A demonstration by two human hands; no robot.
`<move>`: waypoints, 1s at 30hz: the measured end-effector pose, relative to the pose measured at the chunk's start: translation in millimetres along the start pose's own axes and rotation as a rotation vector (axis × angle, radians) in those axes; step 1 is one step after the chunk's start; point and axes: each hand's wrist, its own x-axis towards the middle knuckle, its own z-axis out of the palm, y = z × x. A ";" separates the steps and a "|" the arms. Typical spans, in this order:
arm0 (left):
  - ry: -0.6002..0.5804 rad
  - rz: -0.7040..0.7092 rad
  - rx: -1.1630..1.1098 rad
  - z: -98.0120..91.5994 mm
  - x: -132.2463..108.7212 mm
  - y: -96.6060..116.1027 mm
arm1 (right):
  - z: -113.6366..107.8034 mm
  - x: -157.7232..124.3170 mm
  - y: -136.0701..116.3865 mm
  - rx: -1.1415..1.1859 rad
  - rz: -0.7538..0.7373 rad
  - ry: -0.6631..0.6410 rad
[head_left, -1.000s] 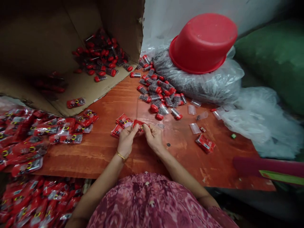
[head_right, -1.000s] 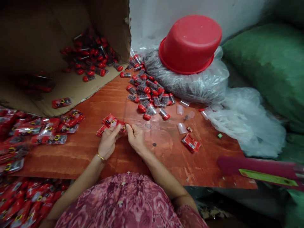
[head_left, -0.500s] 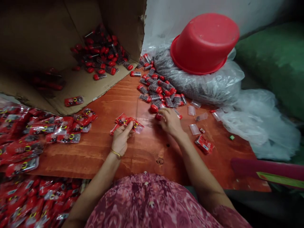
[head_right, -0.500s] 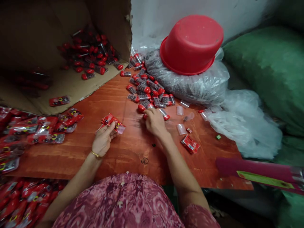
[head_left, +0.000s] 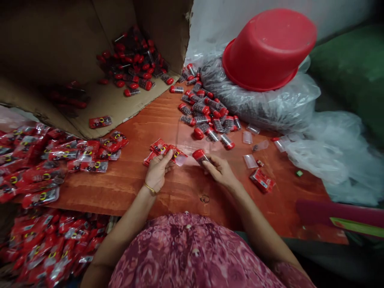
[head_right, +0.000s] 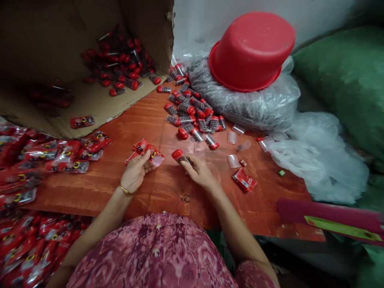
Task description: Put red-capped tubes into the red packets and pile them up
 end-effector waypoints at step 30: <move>-0.184 0.090 -0.052 14.3 -3.9 -19.5 | 53.9 -3.2 -32.5 0.538 0.233 0.124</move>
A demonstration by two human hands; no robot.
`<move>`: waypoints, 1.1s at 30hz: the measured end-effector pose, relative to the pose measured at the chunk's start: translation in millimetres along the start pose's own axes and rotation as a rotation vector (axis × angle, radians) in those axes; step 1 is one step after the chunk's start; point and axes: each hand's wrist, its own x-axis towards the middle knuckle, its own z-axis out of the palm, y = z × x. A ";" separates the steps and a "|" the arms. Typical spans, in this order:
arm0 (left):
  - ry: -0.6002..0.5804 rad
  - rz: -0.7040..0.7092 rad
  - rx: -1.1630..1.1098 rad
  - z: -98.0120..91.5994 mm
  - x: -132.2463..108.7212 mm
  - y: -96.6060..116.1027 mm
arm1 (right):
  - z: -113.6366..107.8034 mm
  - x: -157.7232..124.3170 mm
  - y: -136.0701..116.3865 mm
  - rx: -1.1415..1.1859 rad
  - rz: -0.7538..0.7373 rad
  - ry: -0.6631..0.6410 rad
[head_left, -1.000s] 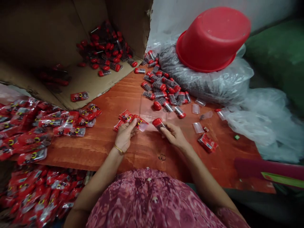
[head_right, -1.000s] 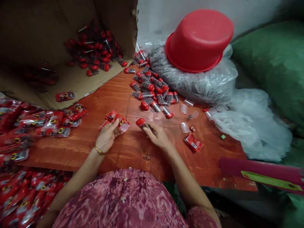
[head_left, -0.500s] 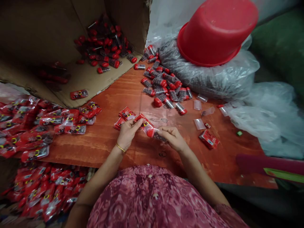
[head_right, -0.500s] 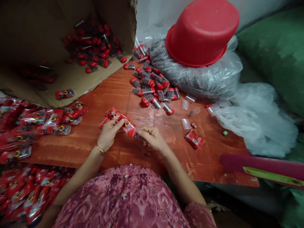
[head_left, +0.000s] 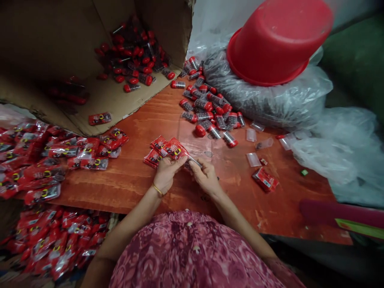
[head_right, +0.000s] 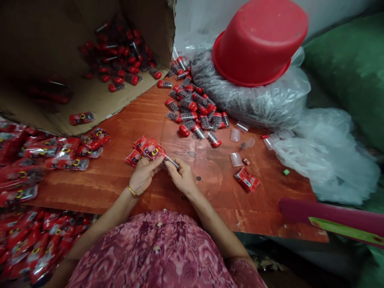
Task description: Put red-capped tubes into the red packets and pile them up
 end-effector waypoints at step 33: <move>-0.012 0.132 0.146 -16.1 -5.9 10.8 | 23.8 11.5 -22.1 -0.021 -0.067 -0.245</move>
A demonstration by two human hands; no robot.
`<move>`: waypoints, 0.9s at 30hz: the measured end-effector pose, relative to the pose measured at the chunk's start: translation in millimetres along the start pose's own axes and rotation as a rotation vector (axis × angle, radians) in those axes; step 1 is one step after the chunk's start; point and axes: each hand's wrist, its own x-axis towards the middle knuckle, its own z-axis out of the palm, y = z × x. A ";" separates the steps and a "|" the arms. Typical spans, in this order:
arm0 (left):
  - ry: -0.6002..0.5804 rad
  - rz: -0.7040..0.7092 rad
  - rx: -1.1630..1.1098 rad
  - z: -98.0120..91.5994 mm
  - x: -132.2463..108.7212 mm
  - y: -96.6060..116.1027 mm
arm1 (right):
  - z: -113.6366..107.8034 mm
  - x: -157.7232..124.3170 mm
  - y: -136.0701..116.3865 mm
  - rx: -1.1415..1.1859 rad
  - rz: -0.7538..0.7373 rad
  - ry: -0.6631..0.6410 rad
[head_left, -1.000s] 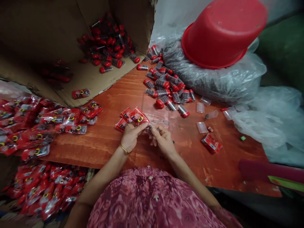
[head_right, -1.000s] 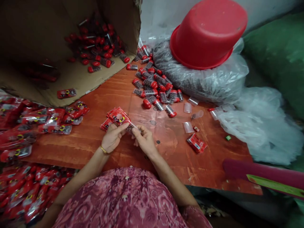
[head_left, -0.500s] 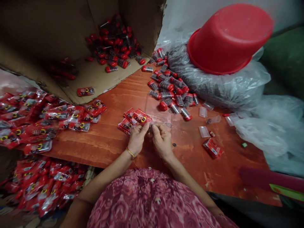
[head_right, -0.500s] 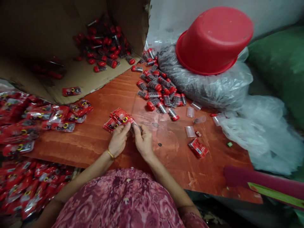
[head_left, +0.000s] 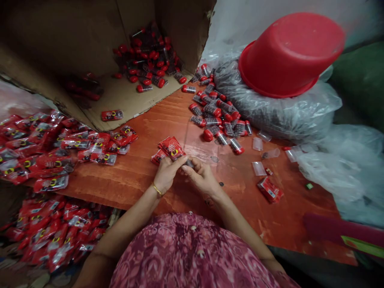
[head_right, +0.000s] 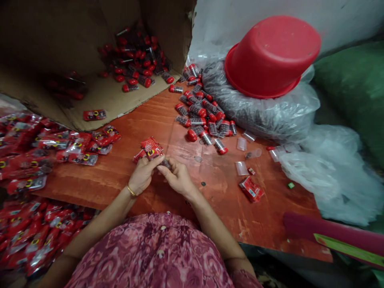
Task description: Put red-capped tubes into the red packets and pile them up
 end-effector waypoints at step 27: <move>0.658 0.083 -0.443 -119.3 -41.6 48.4 | -113.8 66.5 27.4 -1.462 -0.253 0.166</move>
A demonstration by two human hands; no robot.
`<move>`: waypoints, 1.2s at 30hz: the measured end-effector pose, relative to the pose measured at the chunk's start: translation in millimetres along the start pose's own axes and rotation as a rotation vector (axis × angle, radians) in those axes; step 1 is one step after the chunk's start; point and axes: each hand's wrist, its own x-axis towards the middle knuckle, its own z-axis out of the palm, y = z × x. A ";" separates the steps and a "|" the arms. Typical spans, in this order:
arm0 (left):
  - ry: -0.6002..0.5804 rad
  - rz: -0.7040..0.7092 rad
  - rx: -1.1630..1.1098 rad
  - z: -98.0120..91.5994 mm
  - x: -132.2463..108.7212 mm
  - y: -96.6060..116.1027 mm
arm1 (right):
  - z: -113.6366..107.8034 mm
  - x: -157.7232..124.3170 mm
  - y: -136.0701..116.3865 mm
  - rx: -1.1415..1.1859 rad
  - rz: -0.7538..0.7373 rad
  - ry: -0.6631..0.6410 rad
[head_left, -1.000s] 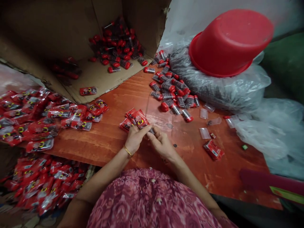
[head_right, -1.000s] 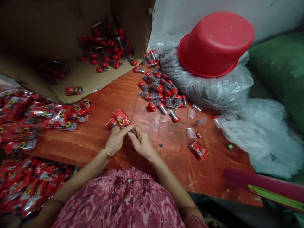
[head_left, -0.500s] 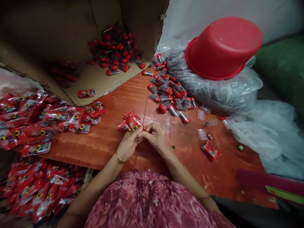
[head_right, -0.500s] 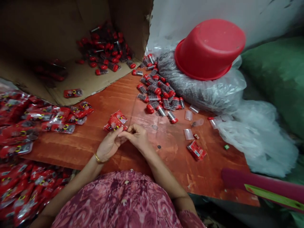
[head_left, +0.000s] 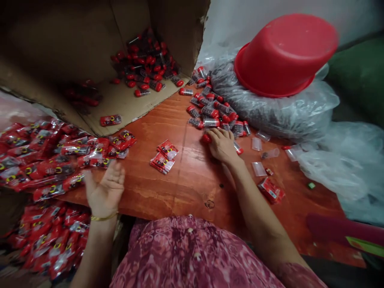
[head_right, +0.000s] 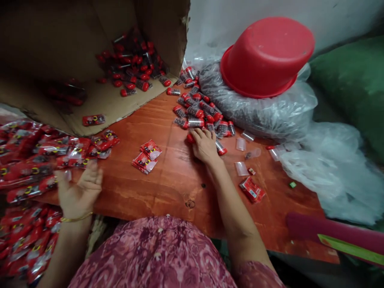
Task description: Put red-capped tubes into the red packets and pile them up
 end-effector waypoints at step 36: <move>-0.479 0.966 1.694 108.5 21.1 -75.0 | -4.5 -44.9 -98.2 0.615 0.164 0.319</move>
